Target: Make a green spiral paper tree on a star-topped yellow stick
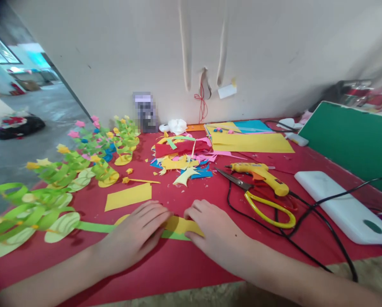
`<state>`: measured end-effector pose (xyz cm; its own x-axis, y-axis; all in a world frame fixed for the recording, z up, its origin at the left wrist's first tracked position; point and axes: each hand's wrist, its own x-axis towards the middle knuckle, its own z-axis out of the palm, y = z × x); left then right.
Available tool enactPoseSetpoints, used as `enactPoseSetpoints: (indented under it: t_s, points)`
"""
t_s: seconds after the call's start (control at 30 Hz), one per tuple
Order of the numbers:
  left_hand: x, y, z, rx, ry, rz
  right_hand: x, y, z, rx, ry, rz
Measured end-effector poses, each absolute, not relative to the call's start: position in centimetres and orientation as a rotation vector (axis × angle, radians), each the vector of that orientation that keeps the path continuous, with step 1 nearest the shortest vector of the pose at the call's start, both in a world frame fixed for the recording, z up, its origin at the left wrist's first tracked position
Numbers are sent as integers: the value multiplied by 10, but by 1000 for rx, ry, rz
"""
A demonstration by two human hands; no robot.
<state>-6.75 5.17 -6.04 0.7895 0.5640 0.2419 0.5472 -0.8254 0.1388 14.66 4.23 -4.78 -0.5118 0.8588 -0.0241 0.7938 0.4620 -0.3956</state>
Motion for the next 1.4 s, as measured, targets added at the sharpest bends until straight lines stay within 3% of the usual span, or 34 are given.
enactPoseSetpoints:
  t_s: [0.3, 0.5, 0.7, 0.93, 1.4]
  points:
    - [-66, 48, -55, 2839, 947, 341, 145, 49, -41, -1311, -2560, 433]
    - [-66, 47, -55, 2818, 964, 343, 85, 98, -18, -1150, -2617, 216]
    - [-66, 46, -55, 2803, 969, 337, 33, 138, -35, -1191, -2644, 79]
    - [-67, 47, -56, 2745, 947, 402, 31, 153, -47, -1214, -2607, 164]
    - [-83, 58, 6, 2060, 1293, 931, 130, 52, 27, -918, -2169, 76]
